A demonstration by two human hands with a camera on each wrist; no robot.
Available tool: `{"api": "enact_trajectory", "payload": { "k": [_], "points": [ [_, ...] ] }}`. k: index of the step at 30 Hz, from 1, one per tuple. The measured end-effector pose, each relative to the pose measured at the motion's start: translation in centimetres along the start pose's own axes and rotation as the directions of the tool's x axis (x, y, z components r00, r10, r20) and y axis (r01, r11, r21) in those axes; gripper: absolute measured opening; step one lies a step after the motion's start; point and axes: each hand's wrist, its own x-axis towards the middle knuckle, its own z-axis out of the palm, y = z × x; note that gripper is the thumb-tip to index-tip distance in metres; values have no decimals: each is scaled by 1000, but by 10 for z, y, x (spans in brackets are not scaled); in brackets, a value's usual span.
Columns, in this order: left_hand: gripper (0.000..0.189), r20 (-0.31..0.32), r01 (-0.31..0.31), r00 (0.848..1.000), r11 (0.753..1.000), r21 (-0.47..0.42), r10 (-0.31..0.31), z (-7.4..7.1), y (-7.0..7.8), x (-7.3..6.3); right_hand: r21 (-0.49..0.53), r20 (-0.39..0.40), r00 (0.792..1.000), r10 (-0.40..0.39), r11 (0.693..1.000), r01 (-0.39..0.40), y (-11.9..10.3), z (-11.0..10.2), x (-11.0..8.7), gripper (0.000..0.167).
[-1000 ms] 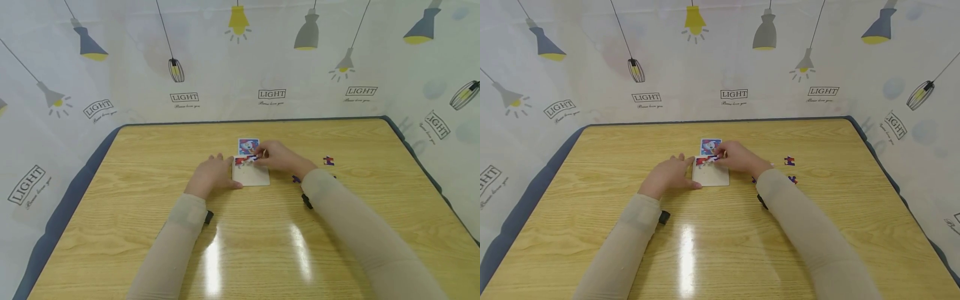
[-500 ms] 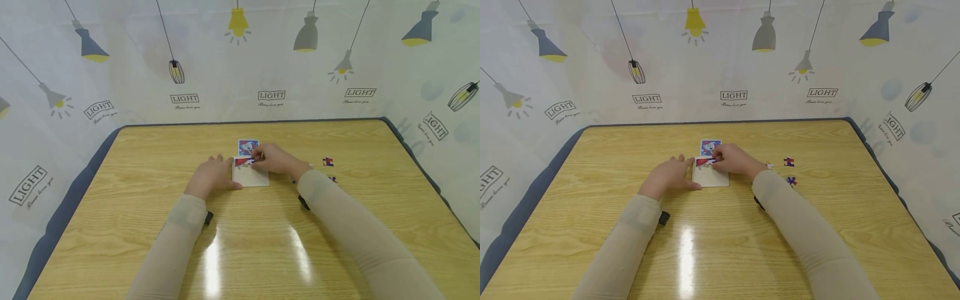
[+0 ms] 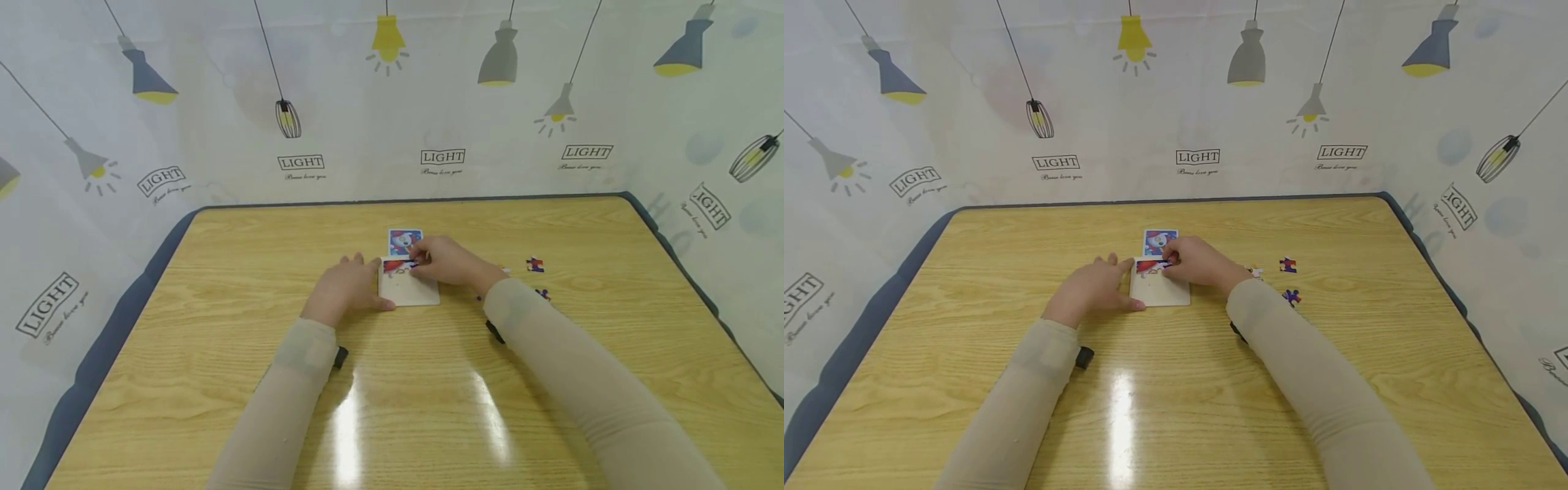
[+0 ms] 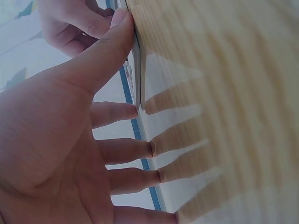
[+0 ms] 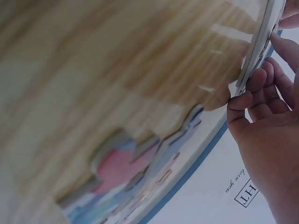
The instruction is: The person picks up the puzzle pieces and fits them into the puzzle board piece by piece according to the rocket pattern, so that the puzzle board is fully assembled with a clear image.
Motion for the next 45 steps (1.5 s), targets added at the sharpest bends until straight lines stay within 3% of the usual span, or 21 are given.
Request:
{"api": "enact_trajectory", "payload": {
  "k": [9,20,30,45],
  "points": [
    [106,-6,5,1000,1000,-2,-5,1,-1,-1,-60,-20,1000,-5,998,3,-10,-23,-5,35],
    [101,-4,-12,1000,999,-30,12,3,-3,2,-134,-69,993,-94,987,84,-18,-59,-24,36],
    [91,22,-17,1000,1000,-3,17,2,-1,5,-151,-105,992,-63,987,46,12,-70,-41,35],
    [108,-8,13,1000,999,-41,-14,2,1,-1,-94,-163,986,23,995,-38,58,-104,-94,36]
  ]
}}
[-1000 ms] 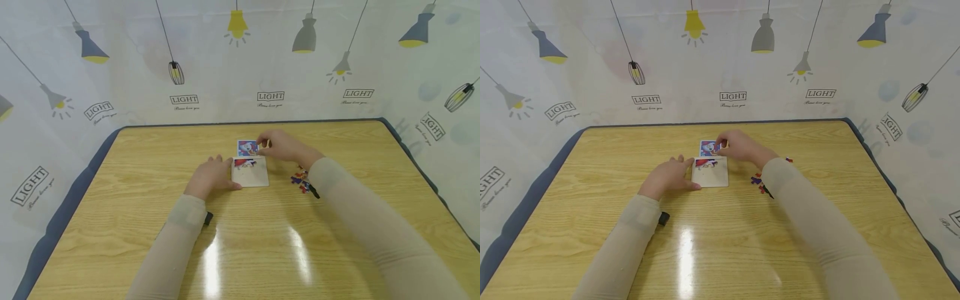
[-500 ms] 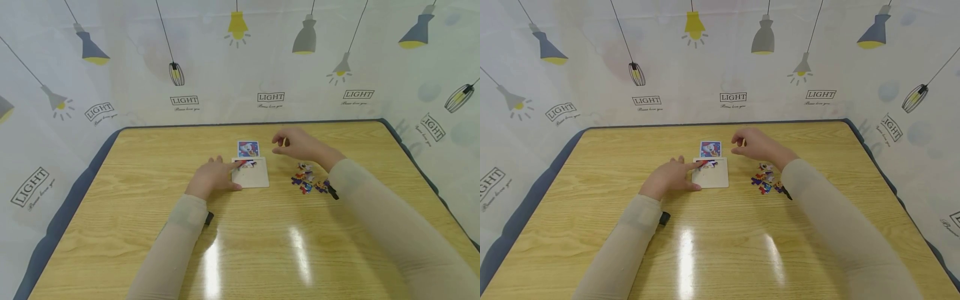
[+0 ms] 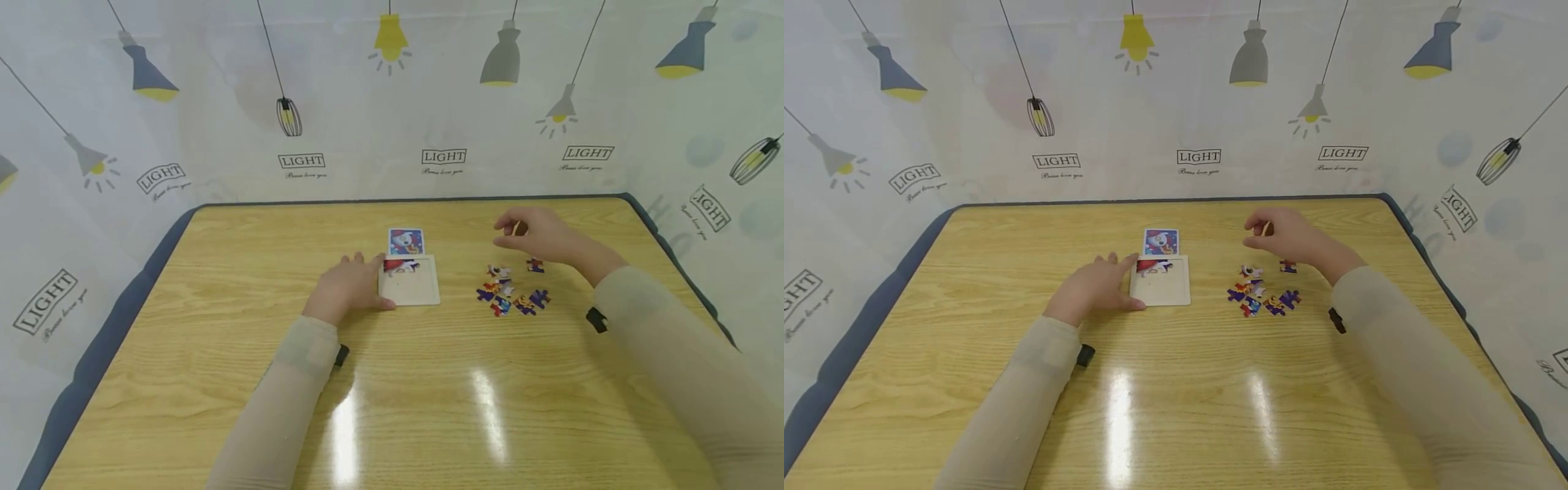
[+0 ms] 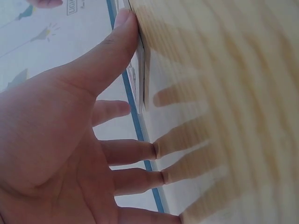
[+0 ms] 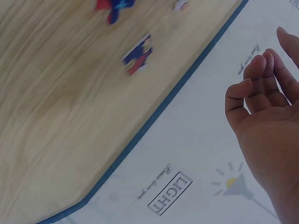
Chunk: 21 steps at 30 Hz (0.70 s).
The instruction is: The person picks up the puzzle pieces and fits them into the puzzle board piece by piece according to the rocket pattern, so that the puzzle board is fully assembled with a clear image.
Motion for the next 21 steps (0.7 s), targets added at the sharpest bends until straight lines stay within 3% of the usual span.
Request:
{"api": "enact_trajectory", "payload": {
  "k": [10,21],
  "points": [
    [106,1,-2,1000,1000,12,2,-2,2,-1,-42,-15,999,46,998,-47,42,-7,-26,41],
    [109,6,5,1000,1000,3,-5,-2,2,-1,-11,33,995,94,996,-94,76,14,-44,34]
  ]
}}
